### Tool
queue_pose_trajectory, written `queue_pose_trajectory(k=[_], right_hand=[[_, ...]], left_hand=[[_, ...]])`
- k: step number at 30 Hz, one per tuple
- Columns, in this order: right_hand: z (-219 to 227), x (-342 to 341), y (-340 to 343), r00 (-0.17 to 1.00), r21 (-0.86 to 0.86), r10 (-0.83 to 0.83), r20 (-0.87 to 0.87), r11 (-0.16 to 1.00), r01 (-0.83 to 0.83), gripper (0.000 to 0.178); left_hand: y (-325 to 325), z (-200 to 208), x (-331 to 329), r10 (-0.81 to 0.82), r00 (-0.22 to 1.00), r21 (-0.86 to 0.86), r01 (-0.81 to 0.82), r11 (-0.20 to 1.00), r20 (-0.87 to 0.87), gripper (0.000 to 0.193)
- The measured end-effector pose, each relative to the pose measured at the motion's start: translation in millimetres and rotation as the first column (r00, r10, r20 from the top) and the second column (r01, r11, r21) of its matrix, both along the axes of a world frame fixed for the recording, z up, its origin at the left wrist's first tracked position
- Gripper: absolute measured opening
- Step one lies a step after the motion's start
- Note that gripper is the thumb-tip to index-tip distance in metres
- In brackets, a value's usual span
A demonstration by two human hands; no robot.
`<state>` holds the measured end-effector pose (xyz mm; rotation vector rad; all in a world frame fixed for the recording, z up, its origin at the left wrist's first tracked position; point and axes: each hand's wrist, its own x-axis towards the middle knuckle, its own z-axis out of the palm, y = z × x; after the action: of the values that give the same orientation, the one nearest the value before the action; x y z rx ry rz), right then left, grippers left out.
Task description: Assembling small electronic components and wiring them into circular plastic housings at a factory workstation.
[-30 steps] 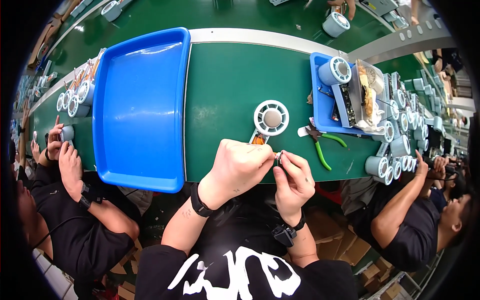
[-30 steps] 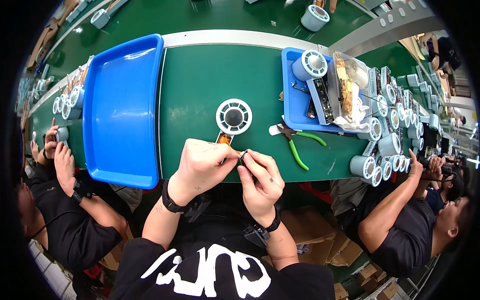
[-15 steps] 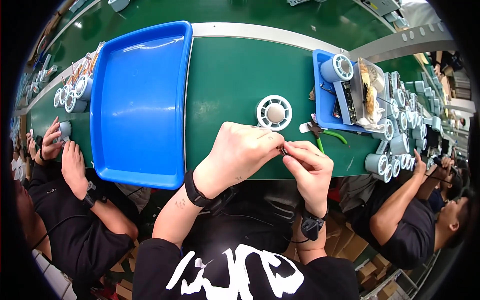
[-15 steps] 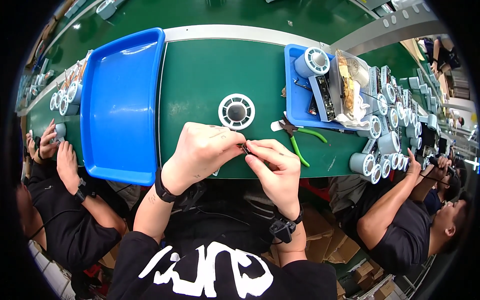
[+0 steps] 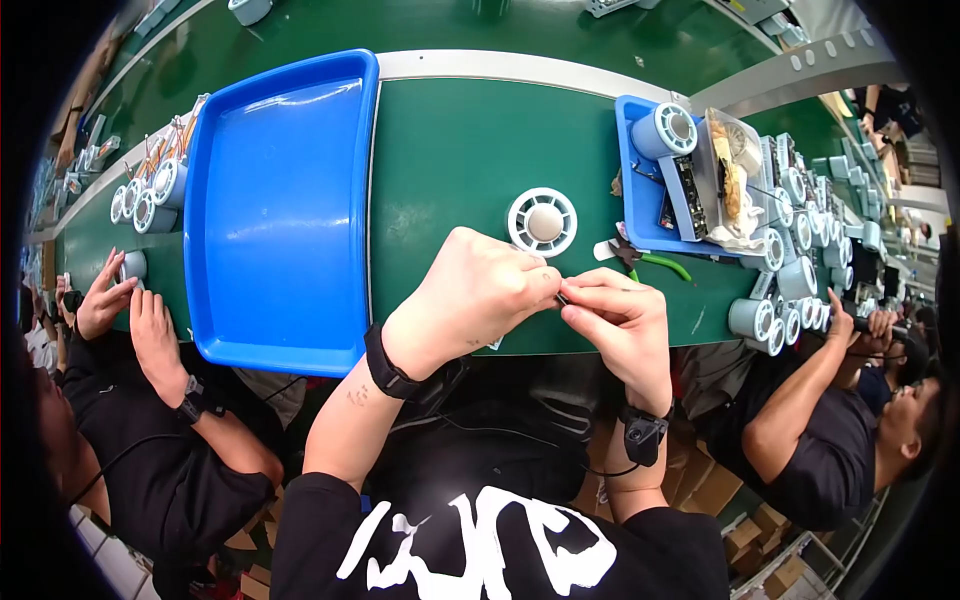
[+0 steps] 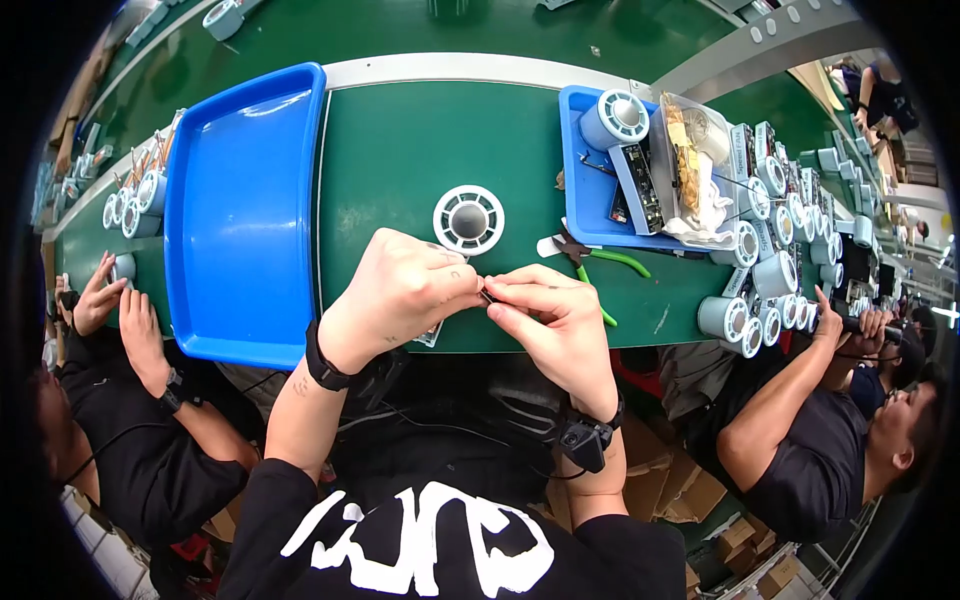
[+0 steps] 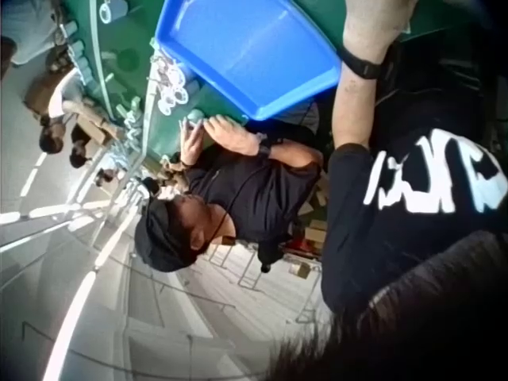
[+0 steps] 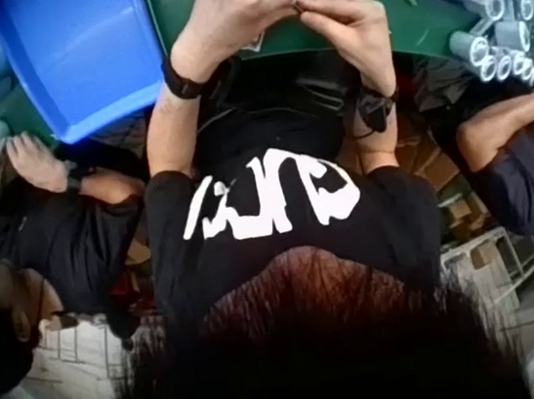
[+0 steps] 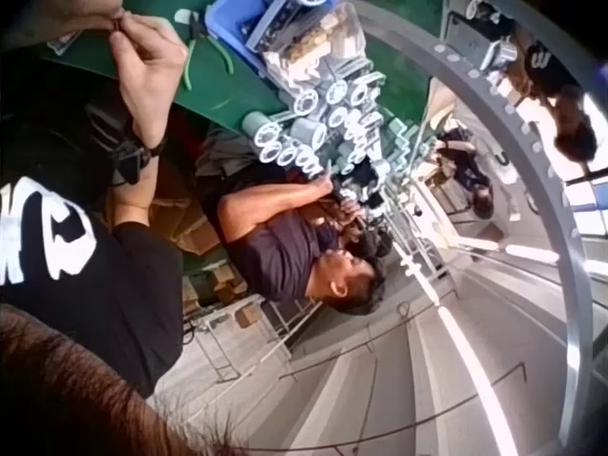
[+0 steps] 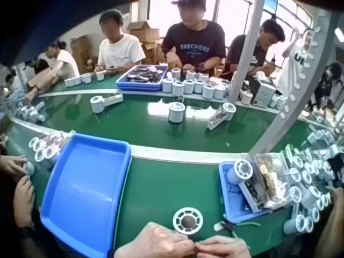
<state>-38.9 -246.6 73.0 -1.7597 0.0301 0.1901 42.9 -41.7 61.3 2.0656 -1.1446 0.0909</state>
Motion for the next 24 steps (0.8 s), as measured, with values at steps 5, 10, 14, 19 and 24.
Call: queue_pose_trajectory(k=[5, 10, 14, 19, 24], right_hand=[[0.0, 3.2, 0.3, 1.0, 0.012, 0.016, 0.026, 1.0, -0.016, 0.026], [4.8, 0.3, -1.7, 0.998, -0.037, 0.019, 0.059, 0.999, -0.016, 0.026], [0.9, 0.4, 3.8, 0.995, 0.073, -0.104, 0.001, 0.992, 0.104, 0.027], [-0.6, -1.3, 20.8, 0.987, 0.105, -0.132, 0.092, 0.987, 0.122, 0.027], [-12.8, -1.4, 29.3, 0.968, 0.227, -0.252, -0.003, 0.942, 0.246, 0.022]], left_hand=[[0.9, -4.1, 0.8, -0.005, 1.0, -0.02, 0.005, 1.0, 0.006, 0.024], [6.2, -0.5, -10.3, 0.009, 0.998, -0.013, -0.01, 1.0, -0.065, 0.025], [5.7, -2.0, -39.4, 0.378, 0.885, -0.085, -0.414, 0.906, -0.273, 0.027], [-11.3, -9.4, -53.4, 0.475, 0.856, -0.075, -0.498, 0.864, -0.206, 0.028], [-17.1, -16.5, -57.6, 0.535, 0.844, -0.148, -0.524, 0.839, 0.048, 0.031]])
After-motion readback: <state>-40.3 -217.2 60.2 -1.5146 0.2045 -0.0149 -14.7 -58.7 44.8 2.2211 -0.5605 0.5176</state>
